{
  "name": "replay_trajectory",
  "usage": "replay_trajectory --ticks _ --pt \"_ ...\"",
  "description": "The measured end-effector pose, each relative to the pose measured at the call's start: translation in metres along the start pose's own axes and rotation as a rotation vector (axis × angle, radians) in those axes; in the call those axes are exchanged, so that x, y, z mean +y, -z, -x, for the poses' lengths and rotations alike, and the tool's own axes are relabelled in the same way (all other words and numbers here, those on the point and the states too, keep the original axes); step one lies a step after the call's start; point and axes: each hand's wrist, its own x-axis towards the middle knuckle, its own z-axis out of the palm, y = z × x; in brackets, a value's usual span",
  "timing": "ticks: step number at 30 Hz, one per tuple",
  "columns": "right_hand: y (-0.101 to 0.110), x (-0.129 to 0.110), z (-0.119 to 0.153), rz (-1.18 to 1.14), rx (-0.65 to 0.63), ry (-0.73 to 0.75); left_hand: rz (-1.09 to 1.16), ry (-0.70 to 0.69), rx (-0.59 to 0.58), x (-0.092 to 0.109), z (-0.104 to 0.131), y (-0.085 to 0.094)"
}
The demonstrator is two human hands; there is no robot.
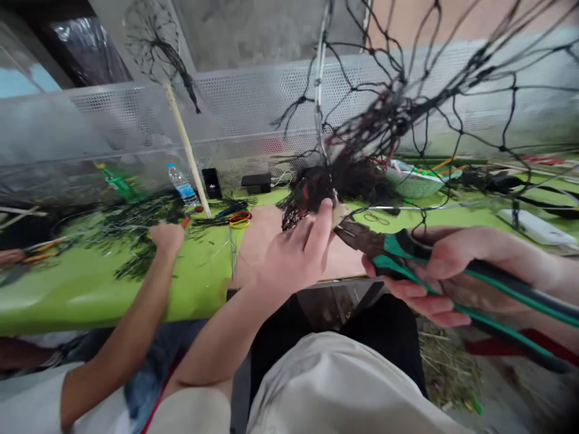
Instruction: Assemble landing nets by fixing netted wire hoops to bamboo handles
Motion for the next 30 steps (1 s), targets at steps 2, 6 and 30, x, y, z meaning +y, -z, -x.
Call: replay_trajectory --ticks 2,6,30 --pt "0.012 0.007 0.002 -0.113 -0.089 -0.067 0.08 0.031 -0.053 0.006 -0.004 0.004" --pt "0.024 0.032 0.003 -0.095 -0.126 0.051 0.342 0.3 -0.129 0.009 -0.012 0.006" --pt "0.055 0.043 -0.059 1.99 0.789 1.172 1.919 1.014 -0.346 0.0 -0.019 0.002"
